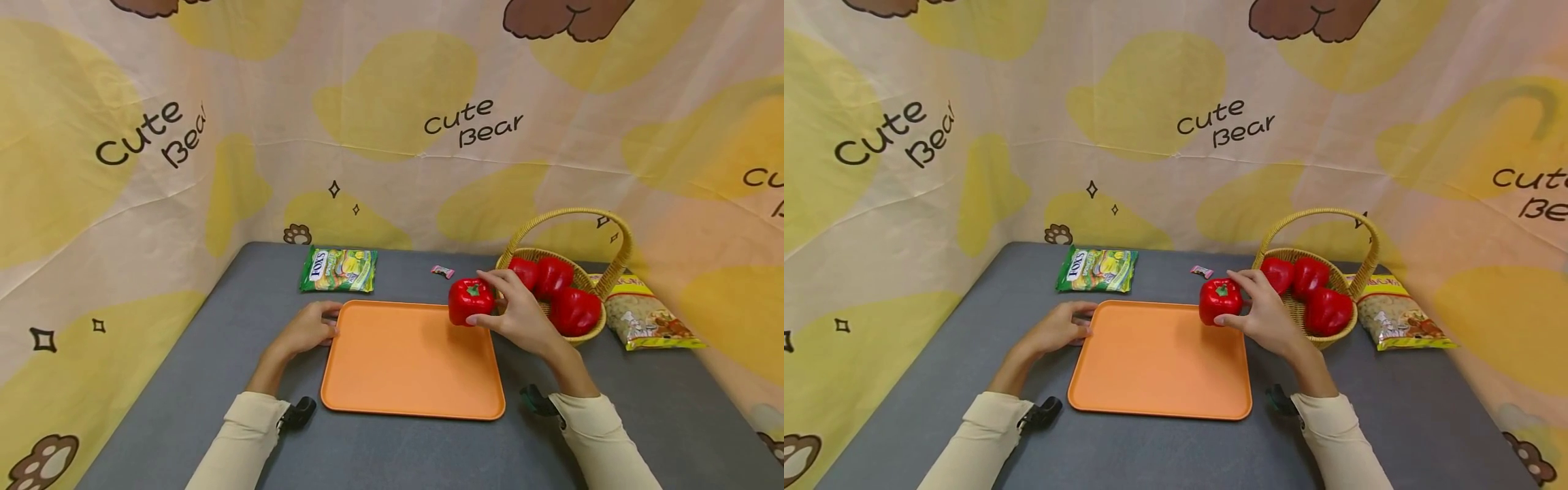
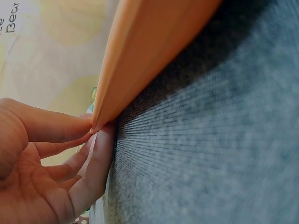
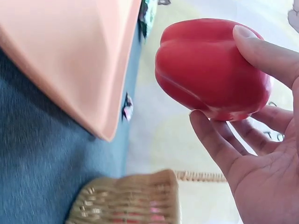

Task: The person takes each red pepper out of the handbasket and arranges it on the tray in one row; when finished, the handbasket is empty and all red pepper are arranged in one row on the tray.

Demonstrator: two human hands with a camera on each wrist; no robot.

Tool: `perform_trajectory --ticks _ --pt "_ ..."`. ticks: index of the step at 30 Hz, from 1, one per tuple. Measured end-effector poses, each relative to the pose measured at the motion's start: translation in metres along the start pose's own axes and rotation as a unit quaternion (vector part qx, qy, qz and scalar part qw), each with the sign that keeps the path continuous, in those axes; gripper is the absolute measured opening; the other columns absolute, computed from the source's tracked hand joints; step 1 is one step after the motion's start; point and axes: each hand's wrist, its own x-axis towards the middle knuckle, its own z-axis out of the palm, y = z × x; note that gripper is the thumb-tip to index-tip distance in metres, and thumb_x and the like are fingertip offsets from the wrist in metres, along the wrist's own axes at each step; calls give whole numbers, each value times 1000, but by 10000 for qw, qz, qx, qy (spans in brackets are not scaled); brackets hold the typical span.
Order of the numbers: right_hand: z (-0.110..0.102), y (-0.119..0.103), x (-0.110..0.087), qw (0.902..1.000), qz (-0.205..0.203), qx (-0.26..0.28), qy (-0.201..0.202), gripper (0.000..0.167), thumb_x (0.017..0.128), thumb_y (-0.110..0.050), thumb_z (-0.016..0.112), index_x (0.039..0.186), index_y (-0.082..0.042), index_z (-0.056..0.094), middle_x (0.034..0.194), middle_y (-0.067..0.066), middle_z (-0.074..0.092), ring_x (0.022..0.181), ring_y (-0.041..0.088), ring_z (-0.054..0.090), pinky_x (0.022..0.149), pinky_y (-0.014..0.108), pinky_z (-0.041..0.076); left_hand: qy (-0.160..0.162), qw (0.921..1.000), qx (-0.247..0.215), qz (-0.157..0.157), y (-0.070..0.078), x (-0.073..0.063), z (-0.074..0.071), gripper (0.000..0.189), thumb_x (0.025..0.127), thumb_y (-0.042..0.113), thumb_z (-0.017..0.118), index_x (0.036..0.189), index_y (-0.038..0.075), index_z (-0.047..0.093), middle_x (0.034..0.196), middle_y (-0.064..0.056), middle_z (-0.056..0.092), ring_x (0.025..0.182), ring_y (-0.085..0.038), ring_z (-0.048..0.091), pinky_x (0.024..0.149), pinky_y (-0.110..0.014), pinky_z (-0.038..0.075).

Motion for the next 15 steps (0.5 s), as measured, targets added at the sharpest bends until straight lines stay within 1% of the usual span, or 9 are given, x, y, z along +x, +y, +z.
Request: perform_trajectory --ticks 5,10,13,15 --pt "14 -5 8 9998 17 82 -171 87 78 -23 95 150 2 54 139 18 50 130 40 53 100 57 58 -10 10000 -59 7 -1 0 0 54 97 -6 61 150 -10 50 145 -29 59 111 -29 71 76 -33 65" --pt "28 -11 15 9996 -7 -57 -272 82 76 -26 97 143 1 60 135 16 52 128 38 53 101 54 59 28 10000 -65 -68 -1 0 -1 55 97 -5 61 151 -9 50 145 -28 60 109 -26 71 74 -31 64" --pt "35 -15 19 9992 -17 -170 -349 82 76 -29 97 142 -1 60 135 16 54 125 36 55 101 55 59 28 9999 -38 -88 -1 0 -2 55 97 -4 61 151 -9 50 145 -27 60 107 -24 71 73 -31 64" --pt "40 -17 22 9987 -4 -195 -462 83 77 -31 96 144 -1 58 136 16 57 122 36 59 100 54 59 36 9999 -20 -92 -1 1 -2 55 97 -4 61 151 -8 51 145 -26 61 105 -23 71 72 -31 64"
